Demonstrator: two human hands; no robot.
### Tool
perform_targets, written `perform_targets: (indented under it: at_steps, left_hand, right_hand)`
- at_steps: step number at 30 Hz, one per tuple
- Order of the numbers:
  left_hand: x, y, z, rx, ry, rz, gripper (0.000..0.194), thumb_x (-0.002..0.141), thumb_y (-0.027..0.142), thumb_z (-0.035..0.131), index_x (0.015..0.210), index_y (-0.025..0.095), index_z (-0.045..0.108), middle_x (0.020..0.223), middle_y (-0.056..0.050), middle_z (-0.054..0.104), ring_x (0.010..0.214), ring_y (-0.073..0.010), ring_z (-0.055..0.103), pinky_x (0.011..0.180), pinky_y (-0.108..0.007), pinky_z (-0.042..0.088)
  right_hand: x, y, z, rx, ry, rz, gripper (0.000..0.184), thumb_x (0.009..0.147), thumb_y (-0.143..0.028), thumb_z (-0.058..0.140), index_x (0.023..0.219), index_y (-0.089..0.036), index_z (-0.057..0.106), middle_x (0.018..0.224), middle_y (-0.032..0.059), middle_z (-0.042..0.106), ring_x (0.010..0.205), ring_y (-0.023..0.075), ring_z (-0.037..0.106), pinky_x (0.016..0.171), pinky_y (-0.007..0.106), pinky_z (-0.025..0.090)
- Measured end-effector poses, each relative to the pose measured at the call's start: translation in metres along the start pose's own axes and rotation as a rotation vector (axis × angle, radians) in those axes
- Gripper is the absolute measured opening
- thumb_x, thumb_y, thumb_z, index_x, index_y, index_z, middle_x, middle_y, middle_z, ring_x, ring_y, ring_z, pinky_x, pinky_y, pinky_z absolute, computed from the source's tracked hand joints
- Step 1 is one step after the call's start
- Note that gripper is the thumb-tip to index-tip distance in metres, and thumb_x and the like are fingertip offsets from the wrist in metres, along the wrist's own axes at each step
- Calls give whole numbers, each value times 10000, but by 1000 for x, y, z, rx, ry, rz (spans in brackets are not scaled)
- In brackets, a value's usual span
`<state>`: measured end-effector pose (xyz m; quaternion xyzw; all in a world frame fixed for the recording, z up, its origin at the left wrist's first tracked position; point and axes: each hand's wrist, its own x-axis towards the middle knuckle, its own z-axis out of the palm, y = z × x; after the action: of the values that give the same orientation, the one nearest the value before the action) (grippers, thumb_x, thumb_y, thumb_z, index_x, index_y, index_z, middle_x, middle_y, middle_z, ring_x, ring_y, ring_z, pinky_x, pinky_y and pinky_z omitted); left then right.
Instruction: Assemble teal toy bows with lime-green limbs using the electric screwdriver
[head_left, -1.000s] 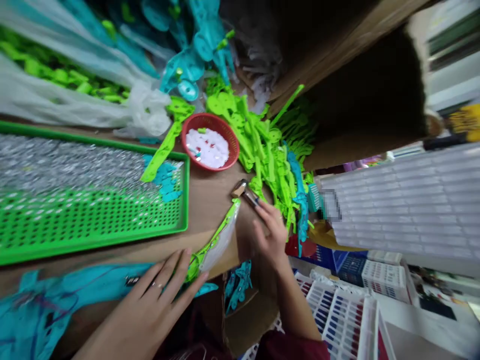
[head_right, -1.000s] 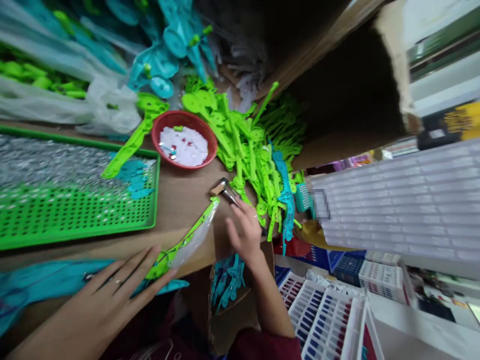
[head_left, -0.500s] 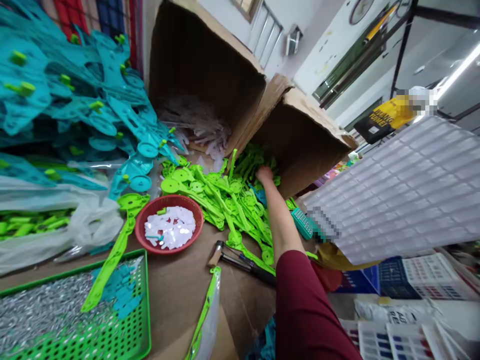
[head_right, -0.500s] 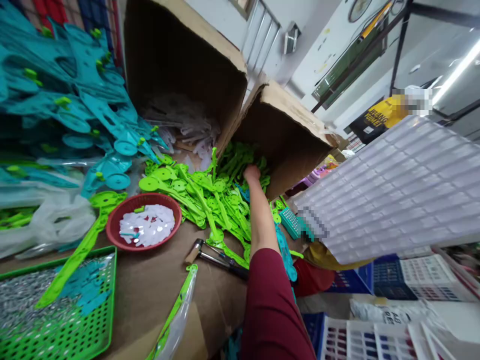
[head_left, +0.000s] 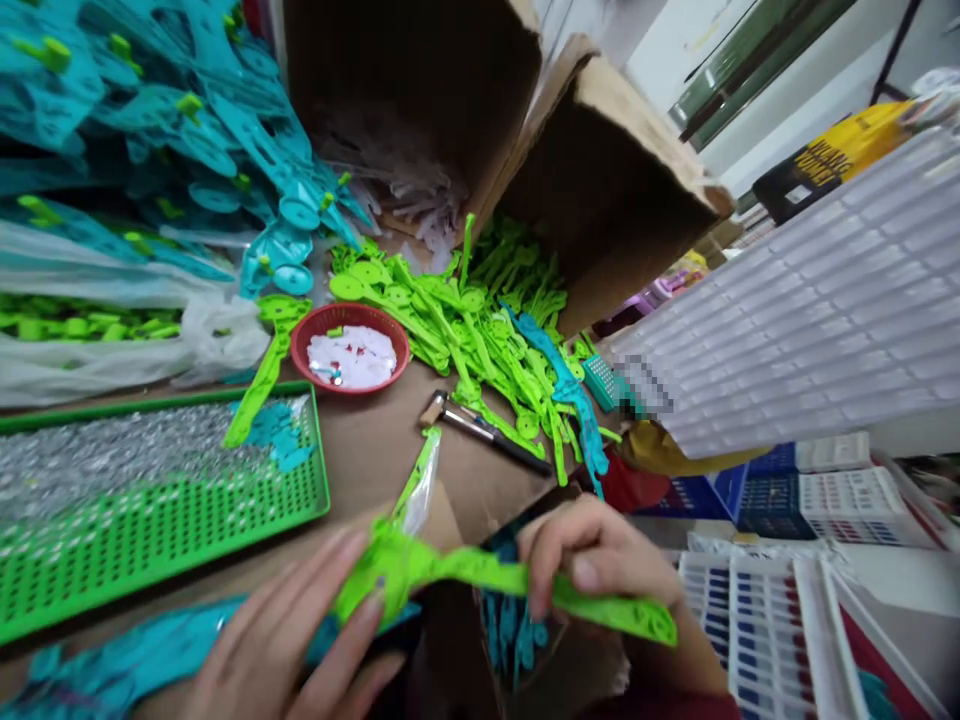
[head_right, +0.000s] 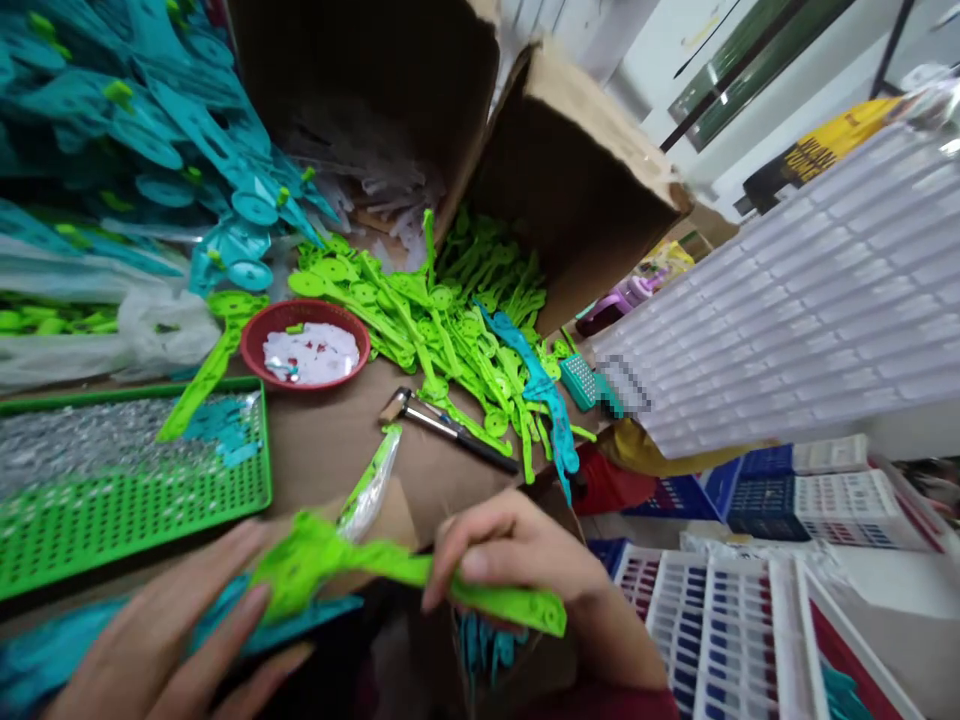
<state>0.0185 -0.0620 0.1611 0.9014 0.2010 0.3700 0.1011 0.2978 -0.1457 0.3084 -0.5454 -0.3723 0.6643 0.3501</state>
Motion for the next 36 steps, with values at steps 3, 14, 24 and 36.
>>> perform_targets:
  at_steps: [3,14,24,36]
  left_hand:
    - [8,13,-10,-131,-198,29,392,997,202,408,1365,194,545,1209,-73,710,1083,-206,680,906,-299,546]
    - [-1,46,-19,-769,-424,-707,255,984,278,402,1161,211,573,1080,-41,723,1023,-193,684,820,-310,596]
    - [-28,6,-13,-81,-213,-358,661,940,463,561,1452,109,337,1489,-221,452,1402,-342,413,1130,-549,368]
    - [-43,-6,-1,152,-334,-147,418,975,209,482,1377,109,538,1413,-201,567,1325,-362,515,1135,-585,336]
  right_hand:
    - [-3,33,38,114,34,-105,505,955,-597,408,1107,-204,687,672,-7,553,344,61,432,308,190,338]
    - [30,68,96,-1371,-21,-672,638,948,-362,577,1459,-43,367,1323,256,570,1226,318,591,939,415,588]
    - [83,74,51,-1367,159,-505,608,801,-519,738,1268,-181,544,1224,152,573,1103,296,600,889,458,570]
    - [111,76,61,-1457,-54,-355,625,826,-568,684,1215,-99,545,1092,144,557,967,256,573,765,386,536]
